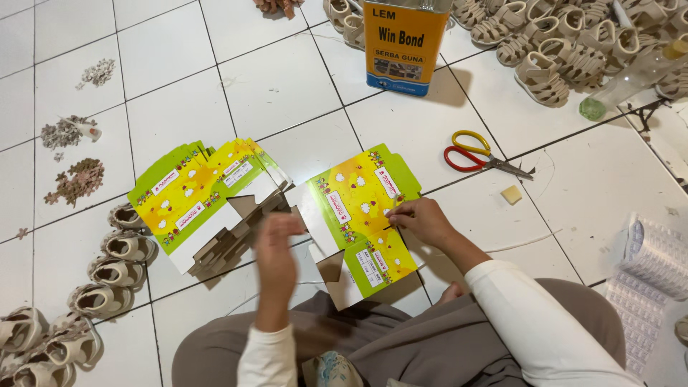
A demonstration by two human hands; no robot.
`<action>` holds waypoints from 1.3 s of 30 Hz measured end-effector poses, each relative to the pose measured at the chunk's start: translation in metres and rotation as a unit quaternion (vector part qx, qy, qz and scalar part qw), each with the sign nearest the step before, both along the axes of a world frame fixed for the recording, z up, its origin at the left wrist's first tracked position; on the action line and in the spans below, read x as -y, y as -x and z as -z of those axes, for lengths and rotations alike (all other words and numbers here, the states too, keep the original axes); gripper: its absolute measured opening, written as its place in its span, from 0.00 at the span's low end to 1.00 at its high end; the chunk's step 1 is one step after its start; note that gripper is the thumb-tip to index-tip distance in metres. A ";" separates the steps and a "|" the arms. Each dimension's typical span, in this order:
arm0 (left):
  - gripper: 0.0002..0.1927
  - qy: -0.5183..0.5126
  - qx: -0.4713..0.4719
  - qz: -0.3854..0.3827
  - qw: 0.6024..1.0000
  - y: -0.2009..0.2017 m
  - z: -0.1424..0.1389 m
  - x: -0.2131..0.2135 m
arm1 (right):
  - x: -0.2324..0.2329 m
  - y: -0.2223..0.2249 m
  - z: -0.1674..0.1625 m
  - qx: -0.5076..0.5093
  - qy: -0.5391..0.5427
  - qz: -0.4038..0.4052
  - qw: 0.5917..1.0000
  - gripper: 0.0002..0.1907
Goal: The person gathers flat cardboard shoe boxes, stacks them, and ties the stacks together with white string. The person also moves a tool tray and a glue container aside to clear the workspace.
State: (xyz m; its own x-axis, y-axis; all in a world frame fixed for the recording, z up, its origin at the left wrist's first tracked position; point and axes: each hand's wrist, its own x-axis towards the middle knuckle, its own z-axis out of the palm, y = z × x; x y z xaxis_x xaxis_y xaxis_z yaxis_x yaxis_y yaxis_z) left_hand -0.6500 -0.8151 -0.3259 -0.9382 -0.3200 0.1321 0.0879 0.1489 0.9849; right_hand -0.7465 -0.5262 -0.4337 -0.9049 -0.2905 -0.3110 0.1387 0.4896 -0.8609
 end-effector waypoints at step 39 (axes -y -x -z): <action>0.29 0.337 0.307 0.228 0.860 0.113 0.066 -0.105 | 0.001 -0.006 -0.044 -0.440 -0.078 -0.054 0.893 0.04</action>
